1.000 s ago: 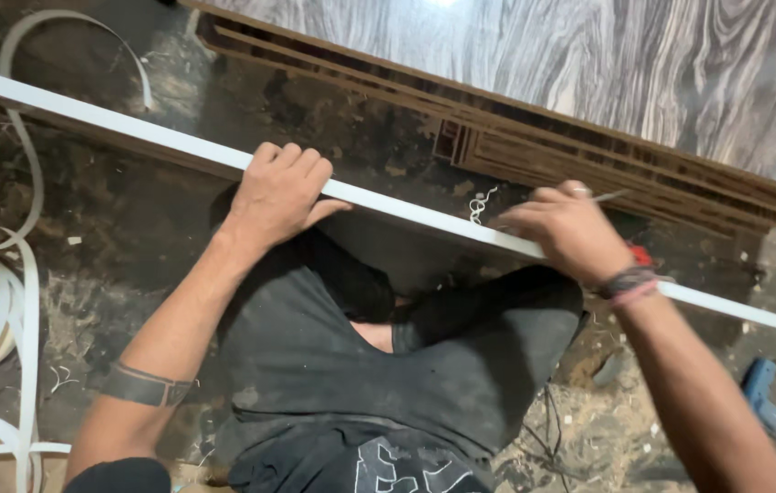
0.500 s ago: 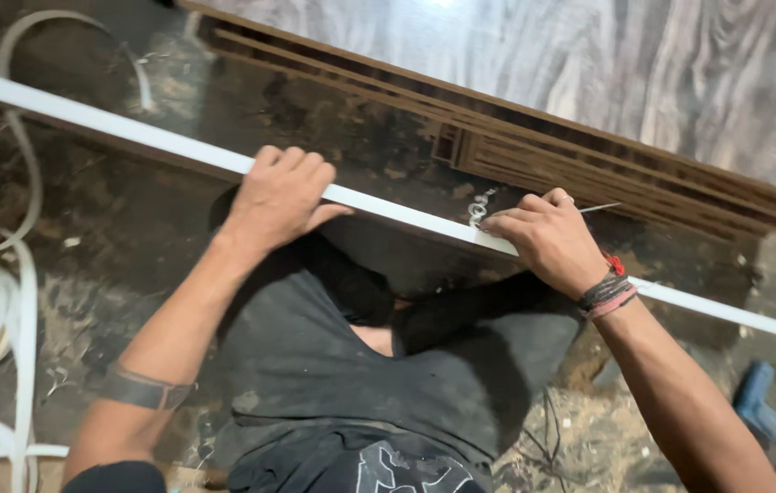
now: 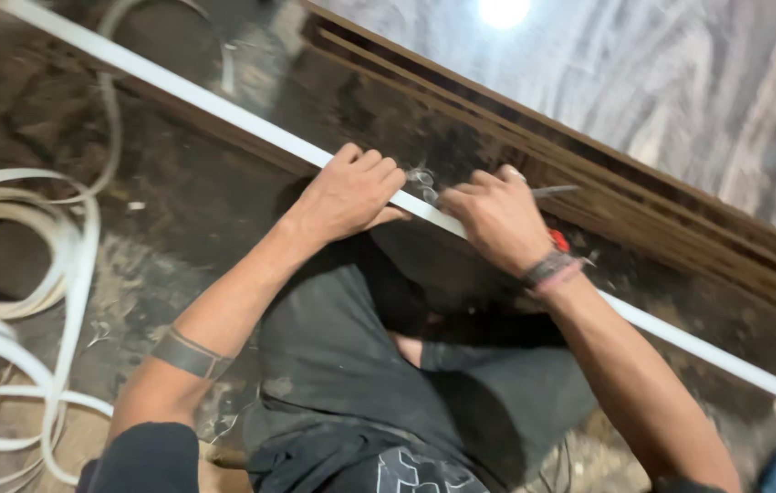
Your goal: The person sits on the floor and irons white edge banding tape onto the edge of a long board, pressing the tape with a hand iron and smoothing it by hand. They then apply masking tape pieces along a board edge and continue ironing the banding along the edge.
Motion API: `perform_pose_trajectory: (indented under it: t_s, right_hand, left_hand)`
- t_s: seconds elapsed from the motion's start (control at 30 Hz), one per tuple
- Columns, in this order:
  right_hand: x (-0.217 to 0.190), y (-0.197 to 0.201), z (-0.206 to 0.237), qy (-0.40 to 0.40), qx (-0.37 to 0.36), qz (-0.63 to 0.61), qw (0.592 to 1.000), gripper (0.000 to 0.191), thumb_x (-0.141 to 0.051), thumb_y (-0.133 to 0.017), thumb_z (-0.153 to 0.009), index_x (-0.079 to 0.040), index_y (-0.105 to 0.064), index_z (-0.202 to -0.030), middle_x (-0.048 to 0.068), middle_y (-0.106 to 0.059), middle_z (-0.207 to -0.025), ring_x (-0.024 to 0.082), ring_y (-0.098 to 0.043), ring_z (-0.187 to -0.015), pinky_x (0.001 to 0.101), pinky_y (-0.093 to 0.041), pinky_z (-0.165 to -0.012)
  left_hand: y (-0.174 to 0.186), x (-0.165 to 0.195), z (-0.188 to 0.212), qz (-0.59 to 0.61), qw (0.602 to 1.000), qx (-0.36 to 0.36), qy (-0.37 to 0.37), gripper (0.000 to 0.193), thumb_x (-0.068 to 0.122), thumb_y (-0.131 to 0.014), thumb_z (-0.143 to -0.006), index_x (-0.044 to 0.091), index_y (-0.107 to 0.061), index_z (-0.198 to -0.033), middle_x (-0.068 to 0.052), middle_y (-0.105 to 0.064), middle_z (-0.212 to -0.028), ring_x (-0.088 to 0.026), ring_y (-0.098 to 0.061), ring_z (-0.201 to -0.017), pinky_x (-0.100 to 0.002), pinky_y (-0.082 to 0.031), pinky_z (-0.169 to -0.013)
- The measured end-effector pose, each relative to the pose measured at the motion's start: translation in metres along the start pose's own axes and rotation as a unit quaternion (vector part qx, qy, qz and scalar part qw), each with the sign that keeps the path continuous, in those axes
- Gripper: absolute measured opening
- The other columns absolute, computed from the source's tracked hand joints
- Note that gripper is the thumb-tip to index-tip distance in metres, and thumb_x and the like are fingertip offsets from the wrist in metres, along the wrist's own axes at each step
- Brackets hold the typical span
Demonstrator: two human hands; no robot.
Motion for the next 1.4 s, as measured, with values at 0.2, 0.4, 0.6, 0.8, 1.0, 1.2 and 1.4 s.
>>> perform_pose_trajectory:
  t_s: [0.2,0.4,0.6,0.8,1.0,1.2,1.4]
  right_hand:
    - [0.012,0.006,0.026,-0.014,-0.019,-0.009,1.000,0.024,-0.013,-0.059,-0.087,-0.019,-0.074,-0.105,-0.002,-0.075,-0.094,0.019,-0.063,-0.088,0.0382,-0.041,-0.079]
    - [0.037,0.004,0.068,-0.038,-0.049,0.020,0.998,0.026,-0.012,-0.060,-0.085,-0.020,-0.075,-0.105,-0.005,-0.077,-0.100,0.017,-0.064,-0.090,0.0377,-0.040,-0.080]
    - [0.086,0.007,0.148,-0.096,-0.097,0.032,0.990,0.028,-0.015,-0.066,-0.079,-0.024,-0.076,-0.103,-0.009,-0.077,-0.103,0.014,-0.064,-0.092,0.0376,-0.039,-0.083]
    - [0.117,0.004,0.207,-0.133,-0.073,0.027,0.988,0.024,-0.016,-0.067,-0.084,-0.027,-0.077,-0.103,-0.012,-0.076,-0.105,0.012,-0.063,-0.093,0.0364,-0.040,-0.087]
    - [0.115,-0.001,0.209,-0.131,-0.100,0.053,0.985,0.027,-0.017,-0.066,-0.083,-0.026,-0.075,-0.106,-0.010,-0.076,-0.102,0.013,-0.063,-0.093,0.0366,-0.040,-0.087]
    - [0.068,0.016,0.139,-0.083,-0.045,0.054,0.994,0.025,-0.012,-0.062,-0.088,-0.024,-0.075,-0.104,-0.008,-0.074,-0.098,0.016,-0.062,-0.091,0.0398,-0.039,-0.084]
    - [-0.013,0.002,-0.023,0.013,0.022,0.033,0.999,0.017,-0.011,-0.061,-0.089,-0.020,-0.073,-0.097,-0.003,-0.071,-0.085,0.021,-0.062,-0.087,0.0420,-0.041,-0.081]
  left_hand:
    - [0.023,-0.055,0.034,-0.046,0.998,0.017,0.038,0.056,0.064,-0.075,-0.079,0.012,-0.061,-0.091,-0.003,-0.057,-0.088,-0.024,-0.058,-0.091,-0.041,-0.042,-0.085]
    - [-0.003,-0.008,0.015,-0.012,0.998,0.029,0.055,0.055,0.066,-0.074,-0.078,0.013,-0.062,-0.089,-0.004,-0.057,-0.086,-0.024,-0.058,-0.090,-0.042,-0.041,-0.082]
    - [-0.052,0.104,-0.040,0.033,0.999,-0.004,0.040,0.051,0.062,-0.074,-0.083,0.013,-0.064,-0.094,-0.005,-0.059,-0.088,-0.025,-0.059,-0.092,-0.041,-0.042,-0.081]
    - [0.008,0.035,-0.021,0.067,0.990,0.048,0.111,0.041,0.062,-0.082,-0.071,0.022,-0.074,-0.074,-0.009,-0.063,-0.070,-0.036,-0.062,-0.076,-0.052,-0.045,-0.084]
    - [0.023,-0.114,0.092,0.118,0.935,0.130,0.308,0.112,0.050,-0.094,-0.075,-0.001,-0.031,-0.152,-0.026,-0.047,-0.146,-0.046,-0.048,-0.134,-0.057,-0.034,-0.112]
    - [-0.025,-0.130,0.119,0.296,0.871,0.121,0.372,0.094,0.027,-0.099,-0.083,0.009,-0.036,-0.150,-0.009,-0.065,-0.123,-0.025,-0.067,-0.113,-0.038,-0.054,-0.101]
    - [-0.014,-0.132,0.119,0.264,0.879,0.133,0.373,0.090,0.037,-0.100,-0.078,0.011,-0.040,-0.140,-0.013,-0.065,-0.117,-0.032,-0.069,-0.108,-0.043,-0.054,-0.092]
Point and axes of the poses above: each hand's wrist, its own z-axis away from the middle knuckle, its own y-axis out of the back of the hand, x = y × z, the point moved 7 cm from there along -z, towards the middle knuckle
